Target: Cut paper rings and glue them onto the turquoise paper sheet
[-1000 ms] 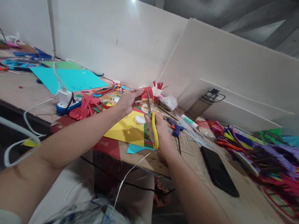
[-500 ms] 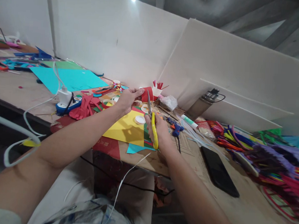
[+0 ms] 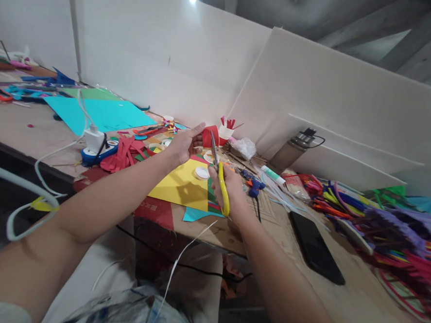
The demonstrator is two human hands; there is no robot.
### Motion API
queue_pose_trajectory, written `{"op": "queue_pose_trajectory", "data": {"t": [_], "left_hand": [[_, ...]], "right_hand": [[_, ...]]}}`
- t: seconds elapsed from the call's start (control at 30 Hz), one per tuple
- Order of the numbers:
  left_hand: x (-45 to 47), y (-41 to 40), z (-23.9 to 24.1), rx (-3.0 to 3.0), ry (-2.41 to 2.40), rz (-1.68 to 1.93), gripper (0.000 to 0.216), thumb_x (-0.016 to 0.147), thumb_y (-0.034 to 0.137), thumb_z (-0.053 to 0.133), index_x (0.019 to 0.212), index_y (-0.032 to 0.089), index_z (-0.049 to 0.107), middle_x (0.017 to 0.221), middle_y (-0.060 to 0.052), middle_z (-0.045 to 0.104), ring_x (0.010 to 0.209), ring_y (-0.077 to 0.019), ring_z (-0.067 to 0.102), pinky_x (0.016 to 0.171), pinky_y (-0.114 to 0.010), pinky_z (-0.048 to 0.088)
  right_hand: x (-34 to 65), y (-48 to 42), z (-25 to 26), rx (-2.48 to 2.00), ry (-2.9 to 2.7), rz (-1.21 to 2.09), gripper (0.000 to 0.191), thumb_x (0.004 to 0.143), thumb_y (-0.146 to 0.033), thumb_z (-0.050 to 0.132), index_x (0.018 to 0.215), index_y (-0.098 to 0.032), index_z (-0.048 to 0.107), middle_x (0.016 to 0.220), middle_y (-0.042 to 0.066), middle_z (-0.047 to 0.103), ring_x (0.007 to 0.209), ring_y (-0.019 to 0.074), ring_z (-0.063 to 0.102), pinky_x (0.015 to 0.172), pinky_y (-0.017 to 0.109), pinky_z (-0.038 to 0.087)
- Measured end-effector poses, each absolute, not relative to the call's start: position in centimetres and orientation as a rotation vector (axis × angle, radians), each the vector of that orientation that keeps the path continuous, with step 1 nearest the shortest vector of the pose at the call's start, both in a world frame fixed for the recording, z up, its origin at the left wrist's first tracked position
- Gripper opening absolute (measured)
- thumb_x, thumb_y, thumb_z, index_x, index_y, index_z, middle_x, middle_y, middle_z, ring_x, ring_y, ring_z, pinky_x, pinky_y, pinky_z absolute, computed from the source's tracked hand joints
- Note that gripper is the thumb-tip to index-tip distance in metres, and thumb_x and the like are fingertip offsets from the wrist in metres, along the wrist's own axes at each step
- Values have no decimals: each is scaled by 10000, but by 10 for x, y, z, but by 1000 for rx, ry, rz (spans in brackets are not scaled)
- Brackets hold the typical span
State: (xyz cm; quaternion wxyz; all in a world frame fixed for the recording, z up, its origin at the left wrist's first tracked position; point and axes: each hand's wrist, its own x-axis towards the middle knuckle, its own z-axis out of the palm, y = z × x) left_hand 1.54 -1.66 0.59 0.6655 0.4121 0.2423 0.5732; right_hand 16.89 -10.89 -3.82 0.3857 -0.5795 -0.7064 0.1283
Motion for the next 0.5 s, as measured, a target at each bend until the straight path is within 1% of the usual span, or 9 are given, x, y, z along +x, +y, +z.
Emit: {"op": "queue_pose_trajectory", "data": {"t": [0.13, 0.2, 0.33, 0.5], "left_hand": [[14, -11, 5, 922, 559, 1317, 161, 775, 256, 744, 738, 142, 637, 679, -24, 670, 538, -64, 580, 411, -153, 337], [14, -14, 6, 949, 572, 1333, 170, 767, 242, 754, 722, 145, 623, 657, -9, 652, 535, -62, 577, 417, -151, 341], [17, -25, 8, 1019, 587, 1354, 298, 734, 310, 800, 655, 151, 560, 577, 20, 595, 482, -58, 531, 430, -169, 366], [19, -31, 9, 1063, 571, 1372, 355, 715, 373, 813, 649, 158, 538, 579, 19, 601, 497, -69, 549, 452, -180, 404]], "right_hand": [[167, -112, -35, -1477, -1825, 357, 398, 896, -572, 468, 921, -205, 619, 803, 60, 689, 606, 161, 586, 535, 255, 406], [166, -114, -32, -1492, -1834, 342, 394, 899, -566, 467, 941, -204, 617, 788, 52, 683, 601, 160, 578, 544, 257, 401], [167, -116, -30, -1506, -1828, 295, 378, 900, -552, 472, 946, -203, 609, 736, 38, 665, 603, 165, 571, 583, 271, 406], [169, -112, -32, -1484, -1803, 334, 392, 884, -564, 486, 958, -204, 619, 800, 60, 685, 611, 166, 586, 566, 271, 418]]}}
